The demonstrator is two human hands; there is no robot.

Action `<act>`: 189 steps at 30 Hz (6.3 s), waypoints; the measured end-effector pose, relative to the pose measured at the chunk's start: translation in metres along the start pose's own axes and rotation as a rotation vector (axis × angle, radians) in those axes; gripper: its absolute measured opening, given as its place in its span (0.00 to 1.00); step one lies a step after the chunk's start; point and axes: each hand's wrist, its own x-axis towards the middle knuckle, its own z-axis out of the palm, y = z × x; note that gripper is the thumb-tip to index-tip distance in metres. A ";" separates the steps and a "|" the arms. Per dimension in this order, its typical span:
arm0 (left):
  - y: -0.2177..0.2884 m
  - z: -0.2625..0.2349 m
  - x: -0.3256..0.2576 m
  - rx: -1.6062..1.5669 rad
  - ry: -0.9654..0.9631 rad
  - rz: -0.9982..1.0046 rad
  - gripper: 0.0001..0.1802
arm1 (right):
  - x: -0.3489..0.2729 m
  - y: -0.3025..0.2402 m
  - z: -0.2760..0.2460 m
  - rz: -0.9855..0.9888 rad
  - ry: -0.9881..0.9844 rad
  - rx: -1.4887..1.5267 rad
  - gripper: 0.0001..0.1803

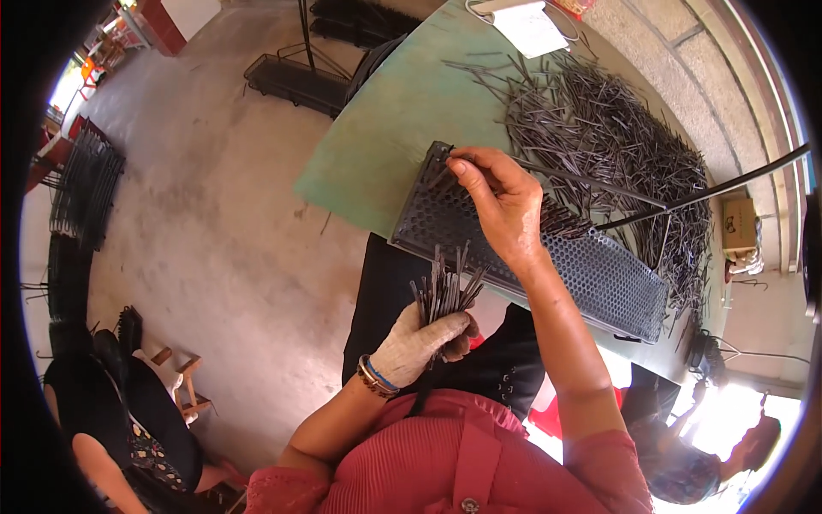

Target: Inserting thin metal rods into a perforated tray.

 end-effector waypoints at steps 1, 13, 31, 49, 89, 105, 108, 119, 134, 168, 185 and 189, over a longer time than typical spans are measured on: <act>0.000 -0.001 0.000 -0.005 -0.002 0.000 0.10 | 0.001 0.000 0.000 0.001 -0.004 -0.004 0.08; 0.008 0.001 0.000 -0.055 -0.017 -0.015 0.15 | -0.001 0.002 0.001 -0.120 0.014 -0.314 0.06; 0.007 0.009 0.003 0.050 0.035 -0.025 0.12 | -0.007 0.014 0.003 -0.437 -0.008 -0.504 0.13; -0.001 0.010 0.004 0.010 0.017 -0.003 0.13 | -0.005 0.006 -0.004 -0.401 -0.038 -0.459 0.09; 0.005 0.013 0.014 0.010 0.063 0.018 0.14 | -0.019 -0.004 -0.012 0.134 0.180 -0.150 0.10; 0.012 0.015 0.013 -0.010 0.067 -0.001 0.13 | -0.018 0.000 -0.008 0.004 0.052 -0.277 0.10; 0.010 0.012 0.014 -0.003 0.047 0.006 0.13 | -0.017 0.004 -0.011 -0.100 -0.009 -0.334 0.09; 0.010 0.016 0.011 -0.008 0.045 -0.012 0.13 | -0.015 0.001 -0.011 -0.265 -0.073 -0.463 0.10; 0.006 0.016 0.012 0.010 0.020 -0.002 0.14 | -0.011 0.002 -0.004 -0.319 0.011 -0.556 0.08; -0.007 0.029 0.026 0.044 0.041 0.043 0.13 | -0.038 -0.013 -0.066 0.311 0.199 0.323 0.11; -0.003 0.026 0.028 0.043 0.148 0.019 0.15 | -0.026 0.018 -0.037 0.111 0.196 -0.044 0.10; -0.002 0.025 0.027 0.033 0.141 0.018 0.15 | -0.026 0.019 -0.038 0.094 0.179 -0.071 0.10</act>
